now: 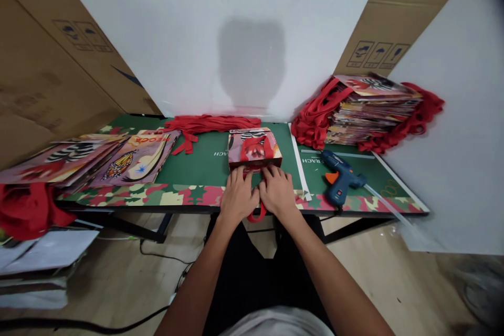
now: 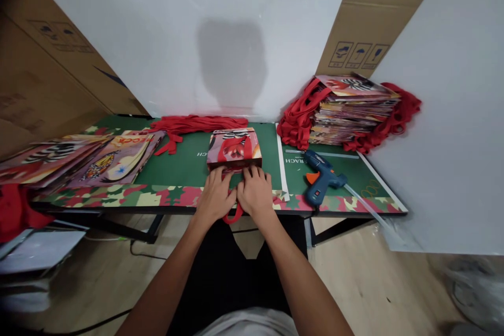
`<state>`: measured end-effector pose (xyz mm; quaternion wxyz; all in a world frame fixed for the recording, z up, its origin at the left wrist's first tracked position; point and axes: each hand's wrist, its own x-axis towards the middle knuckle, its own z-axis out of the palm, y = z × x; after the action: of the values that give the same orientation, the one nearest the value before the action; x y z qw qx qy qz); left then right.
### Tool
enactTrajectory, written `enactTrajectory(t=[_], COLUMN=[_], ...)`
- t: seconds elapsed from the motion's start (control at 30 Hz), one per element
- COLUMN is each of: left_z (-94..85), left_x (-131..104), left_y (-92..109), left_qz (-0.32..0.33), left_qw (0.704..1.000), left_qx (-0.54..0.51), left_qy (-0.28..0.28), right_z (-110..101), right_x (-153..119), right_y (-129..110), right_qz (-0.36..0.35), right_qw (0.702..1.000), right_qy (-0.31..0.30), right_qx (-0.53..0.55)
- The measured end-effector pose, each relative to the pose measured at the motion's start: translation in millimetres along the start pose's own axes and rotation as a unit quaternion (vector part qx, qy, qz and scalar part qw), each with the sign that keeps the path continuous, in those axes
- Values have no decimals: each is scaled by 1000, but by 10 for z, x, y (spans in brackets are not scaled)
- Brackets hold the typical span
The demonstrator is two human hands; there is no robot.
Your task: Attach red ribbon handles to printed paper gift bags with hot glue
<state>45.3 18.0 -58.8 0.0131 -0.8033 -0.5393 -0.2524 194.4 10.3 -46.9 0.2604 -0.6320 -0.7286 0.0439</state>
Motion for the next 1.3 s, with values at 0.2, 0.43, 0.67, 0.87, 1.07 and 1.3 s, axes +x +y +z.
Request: enactTrajectory(t=[0.2, 0.43, 0.67, 0.87, 1.07, 1.3], left_z=[-32, -90, -145, -197, -162, -168], left_x=[-12, -99, -117, -121, -140, -241], left_y=[-62, -126, -51, -61, -77, -168], left_qz=[-15, -86, -92, -90, -79, -83], left_qw=[999, 994, 994, 993, 996, 964], left_qx=[-31, 1, 61, 63, 50, -157], left_qy=[35, 64, 10, -32, -6, 198], right_z=[-83, -50, -37, -91, -67, -90], right_x=[-4, -13, -1, -7, -11, -80], right_y=[120, 171, 101, 109, 83, 185], right_qz=[10, 29, 31, 48, 44, 34], right_qw=[995, 995, 999, 998, 999, 970], right_qy=[68, 61, 1, -17, -17, 86], right_qx=[73, 80, 26, 30, 23, 225])
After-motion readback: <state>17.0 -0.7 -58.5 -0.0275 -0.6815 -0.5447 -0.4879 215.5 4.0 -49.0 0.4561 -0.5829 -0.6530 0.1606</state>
